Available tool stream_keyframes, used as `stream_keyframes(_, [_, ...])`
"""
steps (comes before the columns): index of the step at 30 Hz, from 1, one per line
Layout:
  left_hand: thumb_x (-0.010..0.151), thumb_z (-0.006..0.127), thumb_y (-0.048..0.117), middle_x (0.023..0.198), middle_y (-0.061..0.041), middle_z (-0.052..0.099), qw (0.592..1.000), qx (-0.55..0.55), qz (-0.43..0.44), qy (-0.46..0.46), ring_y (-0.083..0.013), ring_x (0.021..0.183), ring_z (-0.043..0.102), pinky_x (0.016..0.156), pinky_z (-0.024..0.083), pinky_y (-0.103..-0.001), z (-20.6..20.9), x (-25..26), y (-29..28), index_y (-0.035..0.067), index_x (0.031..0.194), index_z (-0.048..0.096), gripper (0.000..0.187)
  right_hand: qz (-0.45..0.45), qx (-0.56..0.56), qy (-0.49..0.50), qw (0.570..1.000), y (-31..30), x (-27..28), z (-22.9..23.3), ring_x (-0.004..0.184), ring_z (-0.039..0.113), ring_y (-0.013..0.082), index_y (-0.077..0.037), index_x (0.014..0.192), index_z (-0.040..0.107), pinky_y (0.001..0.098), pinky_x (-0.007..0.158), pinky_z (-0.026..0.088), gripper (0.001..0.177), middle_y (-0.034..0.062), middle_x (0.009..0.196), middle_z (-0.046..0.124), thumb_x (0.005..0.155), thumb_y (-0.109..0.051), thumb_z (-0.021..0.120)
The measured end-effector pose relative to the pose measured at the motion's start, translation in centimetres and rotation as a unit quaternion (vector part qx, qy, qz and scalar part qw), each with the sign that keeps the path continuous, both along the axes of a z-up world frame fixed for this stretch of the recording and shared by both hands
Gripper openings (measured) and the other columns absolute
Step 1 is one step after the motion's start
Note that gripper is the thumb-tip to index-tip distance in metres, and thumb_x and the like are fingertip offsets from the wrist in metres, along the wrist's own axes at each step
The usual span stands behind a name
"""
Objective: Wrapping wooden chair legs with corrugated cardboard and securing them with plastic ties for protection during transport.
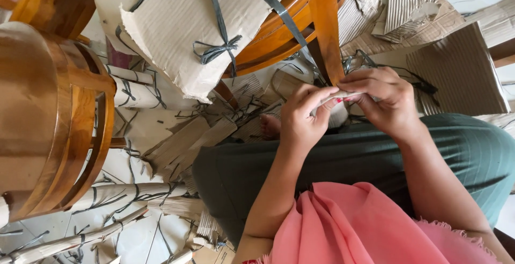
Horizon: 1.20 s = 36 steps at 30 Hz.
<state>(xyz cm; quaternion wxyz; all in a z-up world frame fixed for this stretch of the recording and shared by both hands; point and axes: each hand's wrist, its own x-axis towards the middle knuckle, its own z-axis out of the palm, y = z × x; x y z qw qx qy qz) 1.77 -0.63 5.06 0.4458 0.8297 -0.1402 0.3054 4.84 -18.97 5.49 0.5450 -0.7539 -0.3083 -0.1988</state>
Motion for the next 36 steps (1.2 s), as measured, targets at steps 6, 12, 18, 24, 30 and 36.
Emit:
stream_keyframes(6, [0.086, 0.086, 0.013, 0.077, -0.001, 0.069, 0.987, -0.161, -0.028, 0.002, -0.0119, 0.064, 0.065, 0.063, 0.055, -0.026, 3.2, -0.1, -1.3, 0.017, 0.103, 0.081, 0.018, -0.01, 0.035, 0.063, 0.997, 0.1, 0.2, 0.4, 0.101, 0.075, 0.0314, -0.006, 0.104, 0.078, 0.0504, 0.113, 0.045, 0.006, 0.0102, 0.098, 0.077, 0.098, -0.006, 0.077])
stream_keyframes(12, [0.087, 0.086, 0.018, 0.094, -0.003, 0.076, 0.927, -0.354, -0.09, 0.085, -0.0012, 0.089, 0.061, 0.085, 0.055, -0.026, 1.2, 1.0, -0.5, 0.012, 0.118, 0.078, 0.032, 0.0, 0.226, 0.144, 0.963, -0.2, 1.6, -2.7, 0.099, 0.073, 0.0279, 0.01, 0.124, 0.062, 0.0414, 0.096, 0.058, 0.028, 0.0244, 0.108, 0.072, 0.102, -0.004, 0.071])
stream_keyframes(18, [0.097, 0.077, 0.016, 0.114, -0.013, 0.077, 0.906, -0.409, -0.083, 0.075, -0.0132, 0.111, 0.069, 0.102, 0.053, -0.034, -0.2, 1.7, -2.2, 0.006, 0.119, 0.076, 0.025, -0.082, 0.124, -0.078, 0.986, 1.8, 1.7, 0.6, 0.113, 0.067, 0.0523, 0.017, 0.142, 0.052, 0.0536, 0.085, 0.057, 0.047, 0.0386, 0.128, 0.066, 0.104, -0.002, 0.071])
stream_keyframes(24, [0.099, 0.072, 0.01, 0.111, -0.007, 0.078, 0.905, -0.423, -0.046, 0.01, -0.013, 0.111, 0.07, 0.103, 0.051, -0.032, -1.1, 3.5, -4.2, 0.009, 0.109, 0.076, 0.01, -0.078, 0.143, -0.027, 0.986, 0.5, 3.6, -2.3, 0.085, 0.072, 0.0379, 0.016, 0.115, 0.057, 0.0467, 0.079, 0.058, 0.022, 0.0281, 0.098, 0.069, 0.108, 0.0, 0.069])
stream_keyframes(30, [0.096, 0.077, 0.009, 0.112, -0.007, 0.078, 0.892, -0.452, 0.014, 0.016, -0.0109, 0.106, 0.07, 0.098, 0.056, -0.034, -0.9, 4.9, -3.9, 0.01, 0.112, 0.077, 0.016, -0.054, 0.156, 0.037, 0.986, 1.7, 7.7, -2.8, 0.085, 0.06, 0.0229, 0.013, 0.106, 0.069, 0.0423, 0.081, 0.053, 0.023, 0.0221, 0.094, 0.065, 0.105, -0.006, 0.083])
stream_keyframes(36, [0.09, 0.08, 0.009, 0.101, -0.009, 0.074, 0.862, -0.506, 0.033, 0.027, -0.0153, 0.095, 0.07, 0.086, 0.061, -0.029, -4.7, 6.9, -1.9, 0.002, 0.105, 0.07, 0.019, 0.041, 0.19, 0.122, 0.973, 3.2, 9.8, -1.9, 0.081, 0.06, 0.01, -0.007, 0.111, 0.062, 0.0224, 0.076, 0.056, 0.019, 0.0032, 0.097, 0.064, 0.106, -0.021, 0.074])
